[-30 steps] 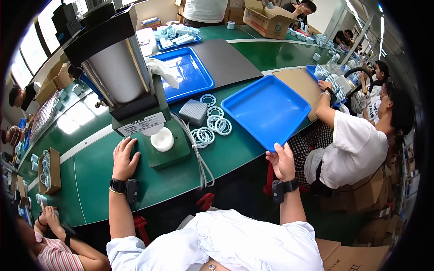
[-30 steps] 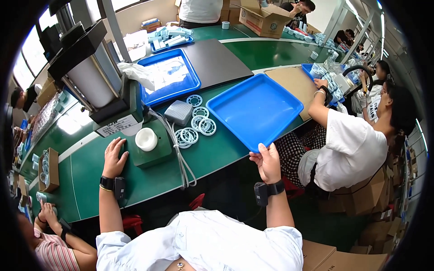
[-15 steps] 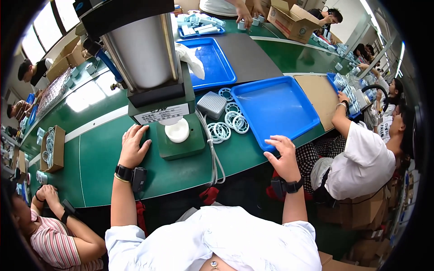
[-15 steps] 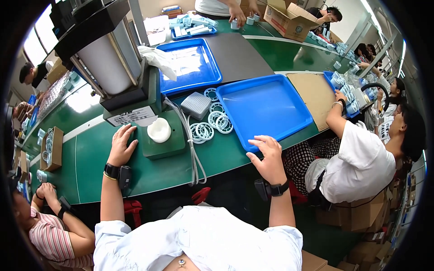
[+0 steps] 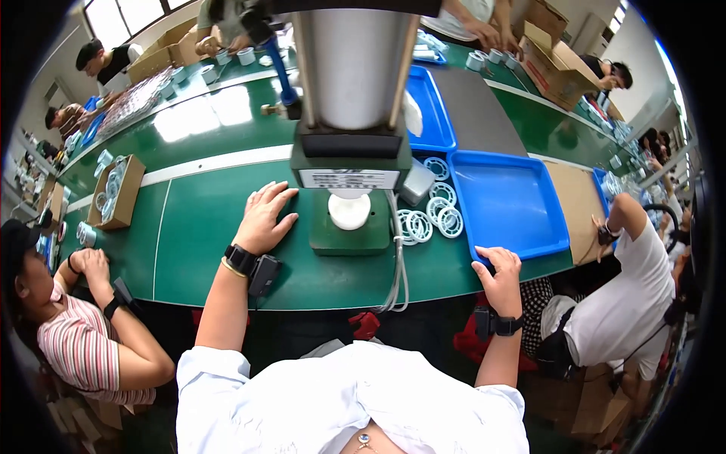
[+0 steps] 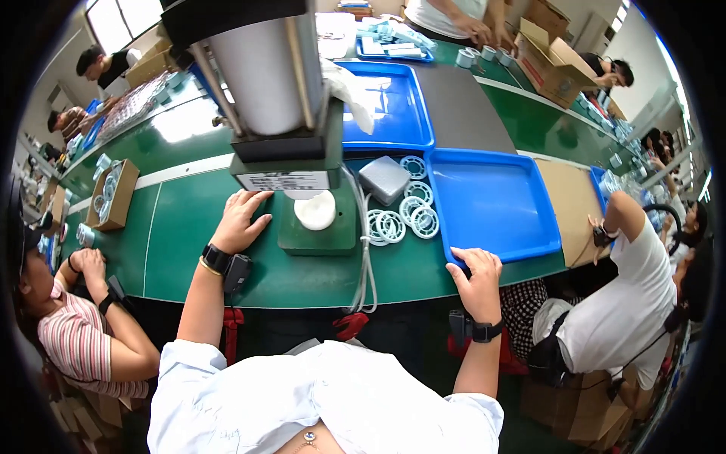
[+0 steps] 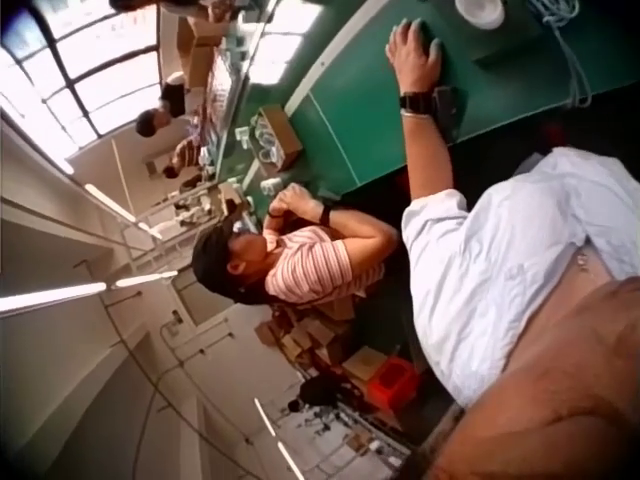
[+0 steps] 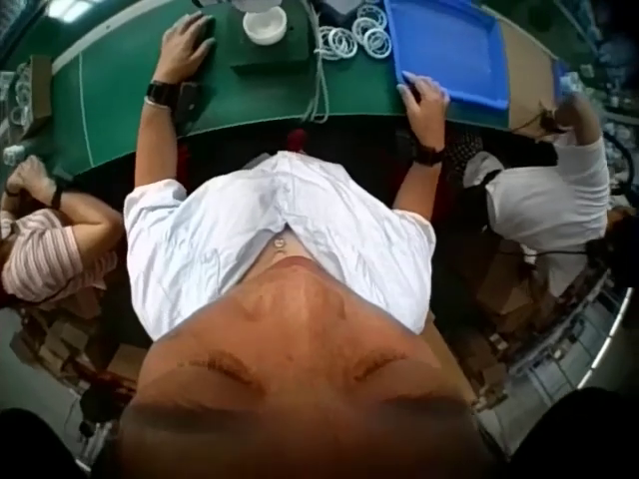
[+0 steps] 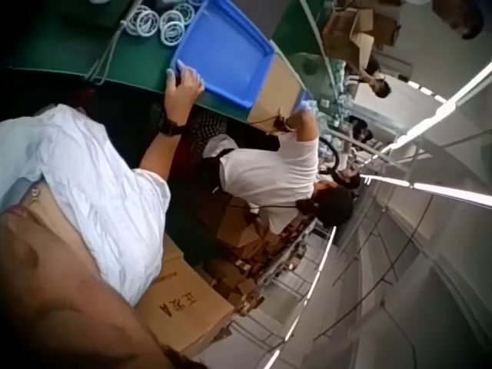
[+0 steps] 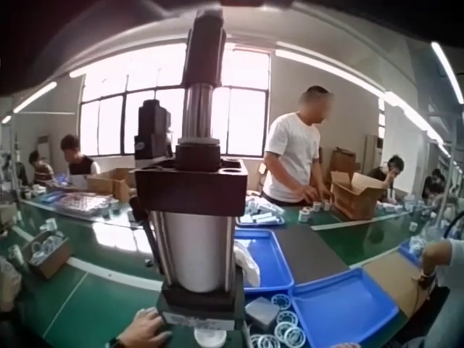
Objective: The person picks up a white component from a tray, places it into a press machine, and operates the press. They then remove the component and place it back onto the blue tray.
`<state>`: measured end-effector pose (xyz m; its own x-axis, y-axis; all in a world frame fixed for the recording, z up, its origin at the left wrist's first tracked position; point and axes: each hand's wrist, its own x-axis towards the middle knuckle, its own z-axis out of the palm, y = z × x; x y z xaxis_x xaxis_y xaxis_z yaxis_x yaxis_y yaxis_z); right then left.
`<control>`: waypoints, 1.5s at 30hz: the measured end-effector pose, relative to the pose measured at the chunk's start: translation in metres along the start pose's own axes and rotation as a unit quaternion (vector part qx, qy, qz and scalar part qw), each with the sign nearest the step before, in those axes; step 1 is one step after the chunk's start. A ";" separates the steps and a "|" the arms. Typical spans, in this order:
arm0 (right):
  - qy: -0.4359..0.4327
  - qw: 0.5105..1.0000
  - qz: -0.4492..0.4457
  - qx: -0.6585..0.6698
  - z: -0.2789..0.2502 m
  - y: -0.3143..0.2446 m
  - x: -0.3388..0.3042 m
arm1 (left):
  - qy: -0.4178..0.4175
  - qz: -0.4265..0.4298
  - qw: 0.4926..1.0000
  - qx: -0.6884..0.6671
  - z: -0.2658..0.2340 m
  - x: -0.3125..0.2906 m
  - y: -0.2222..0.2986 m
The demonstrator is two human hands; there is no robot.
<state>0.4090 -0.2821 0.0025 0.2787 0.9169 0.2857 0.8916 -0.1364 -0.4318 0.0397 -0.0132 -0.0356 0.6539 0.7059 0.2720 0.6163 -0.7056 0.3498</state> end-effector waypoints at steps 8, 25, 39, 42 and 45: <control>0.051 0.898 0.051 0.435 0.017 -0.030 0.040 | -0.012 -0.022 1.000 -0.007 0.008 0.004 0.006; 0.082 0.912 0.041 0.399 0.076 -0.019 0.086 | -0.040 -0.032 0.999 -0.018 0.007 0.002 0.001; 0.085 0.915 0.037 0.393 0.080 -0.008 0.084 | 0.173 -0.027 0.983 0.056 -0.036 -0.017 -0.024; 0.085 0.907 0.036 0.411 0.076 -0.007 0.081 | 0.190 -0.147 0.953 0.187 -0.084 -0.055 -0.077; 0.080 0.898 0.032 0.432 0.075 -0.010 0.082 | 0.147 -0.215 0.965 0.029 -0.104 -0.104 -0.109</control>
<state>0.3958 -0.1775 -0.0334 0.4291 0.8421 0.3268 0.2822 0.2187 -0.9341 -0.1413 -0.0031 -0.0087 0.1846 0.9153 0.3581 0.8319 -0.3395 0.4389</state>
